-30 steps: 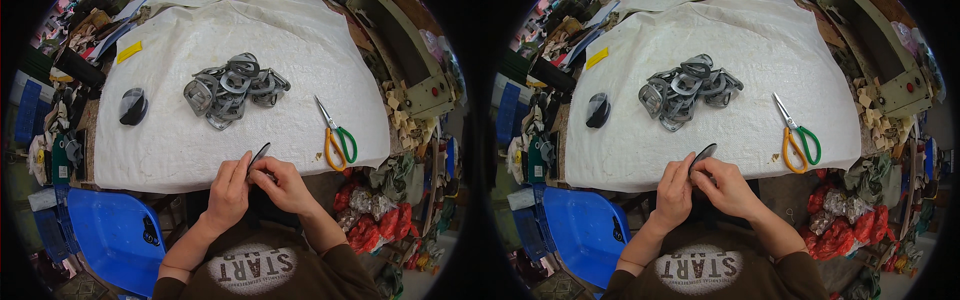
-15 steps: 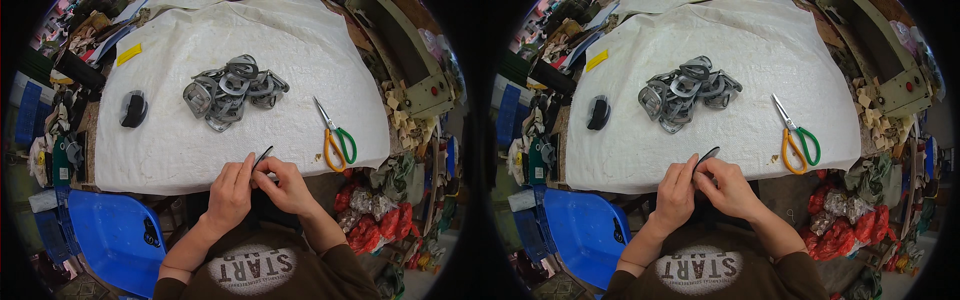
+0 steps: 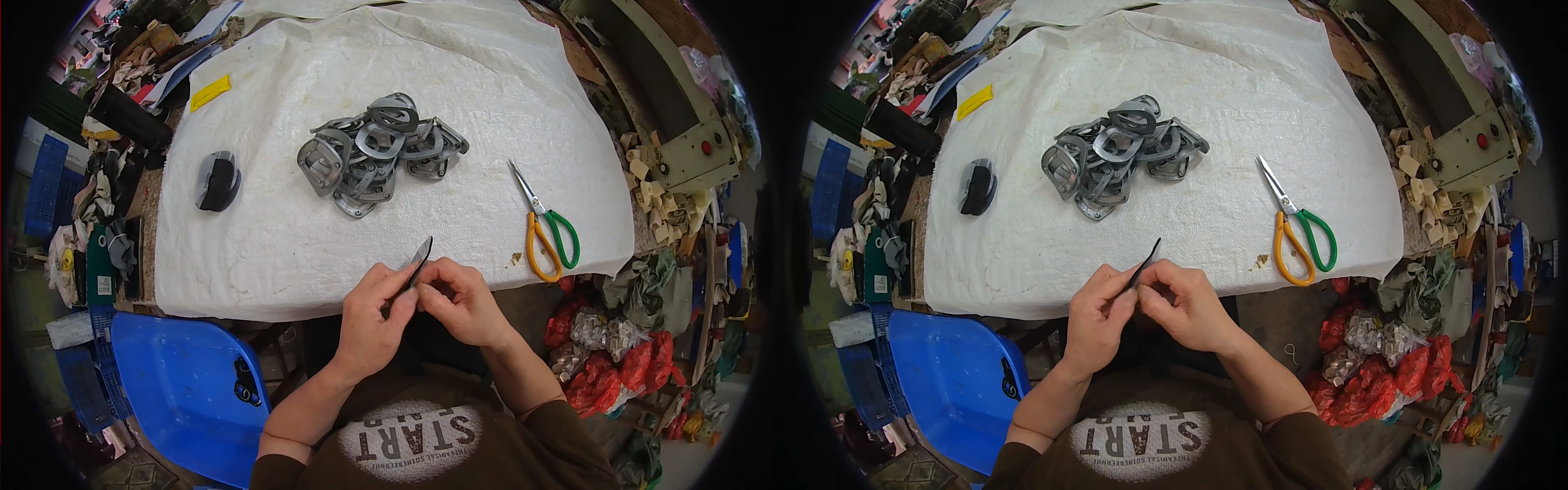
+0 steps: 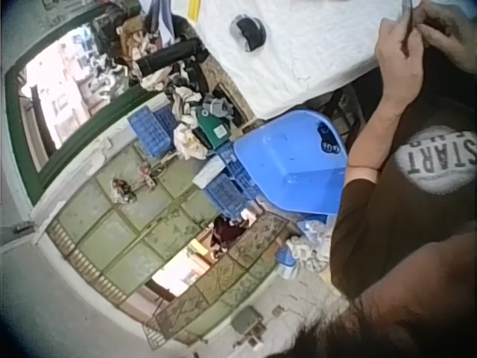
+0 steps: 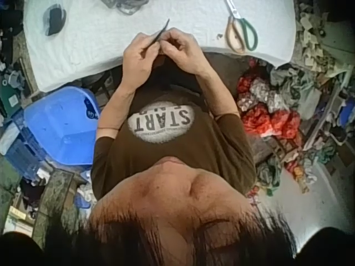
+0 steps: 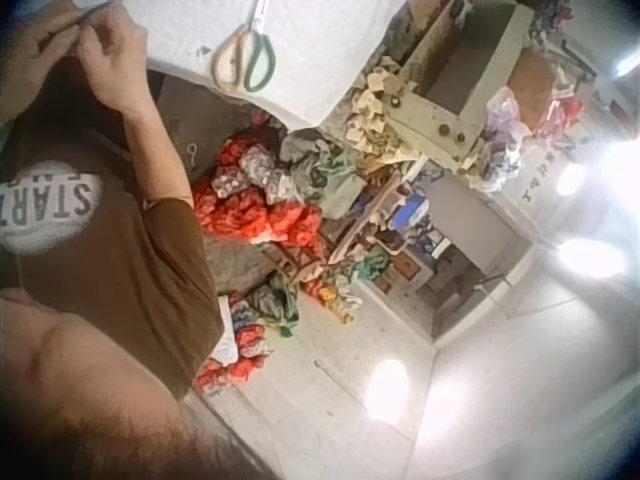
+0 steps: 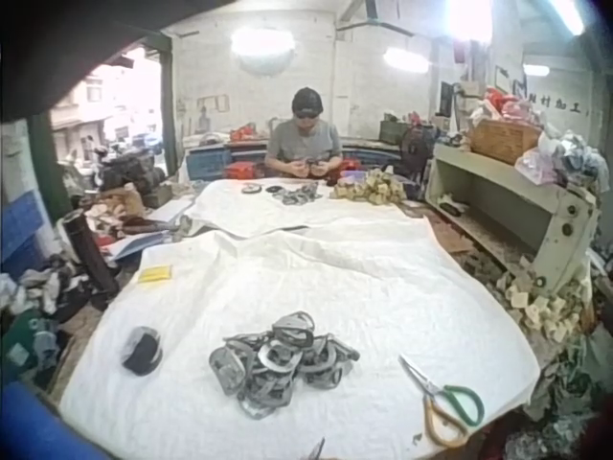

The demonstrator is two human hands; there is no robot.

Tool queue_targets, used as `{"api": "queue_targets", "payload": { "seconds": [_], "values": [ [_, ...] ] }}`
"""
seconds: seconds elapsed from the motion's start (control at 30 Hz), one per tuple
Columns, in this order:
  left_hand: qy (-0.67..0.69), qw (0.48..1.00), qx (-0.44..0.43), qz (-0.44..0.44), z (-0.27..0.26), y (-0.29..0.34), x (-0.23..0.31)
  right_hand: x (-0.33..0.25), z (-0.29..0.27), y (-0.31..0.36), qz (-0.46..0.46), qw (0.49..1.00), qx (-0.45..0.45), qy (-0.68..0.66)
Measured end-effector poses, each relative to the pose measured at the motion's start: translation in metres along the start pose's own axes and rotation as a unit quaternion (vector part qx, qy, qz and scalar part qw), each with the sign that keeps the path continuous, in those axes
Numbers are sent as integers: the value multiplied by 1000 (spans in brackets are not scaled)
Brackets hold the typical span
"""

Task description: Manually fitting and aligning foam or leather components into shoe component molds or templates.

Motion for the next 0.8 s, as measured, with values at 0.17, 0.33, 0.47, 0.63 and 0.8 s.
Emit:
{"api": "queue_targets", "payload": {
  "seconds": [0.17, 0.33, 0.47, 0.63, 0.8],
  "values": [
    [90, 978, 72, -176, -2, 2, -17, 4, -6, 10, 23, 959, -4, -283],
    [277, 925, 162, -201, -11, -2, -38, 9, -53, 51, -135, 900, 55, -410],
    [260, 928, 184, -195, -16, -3, -42, 51, -114, 109, -21, 959, 127, -252],
    [313, 914, 131, -221, -15, -6, -40, 119, -155, 161, 220, 908, 60, 350],
    [276, 931, 125, -203, -12, -8, -42, 41, -95, 104, 5, 893, 154, 422]
  ]
}}
Point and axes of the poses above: each hand's wrist, its own y-axis away from the middle knuckle, its own z-axis out of the palm, x = y × z, the point moved 1 cm from there along -y, towards the middle knuckle, and after that the axes turned 1 degree about x, right-handed, at the moved point
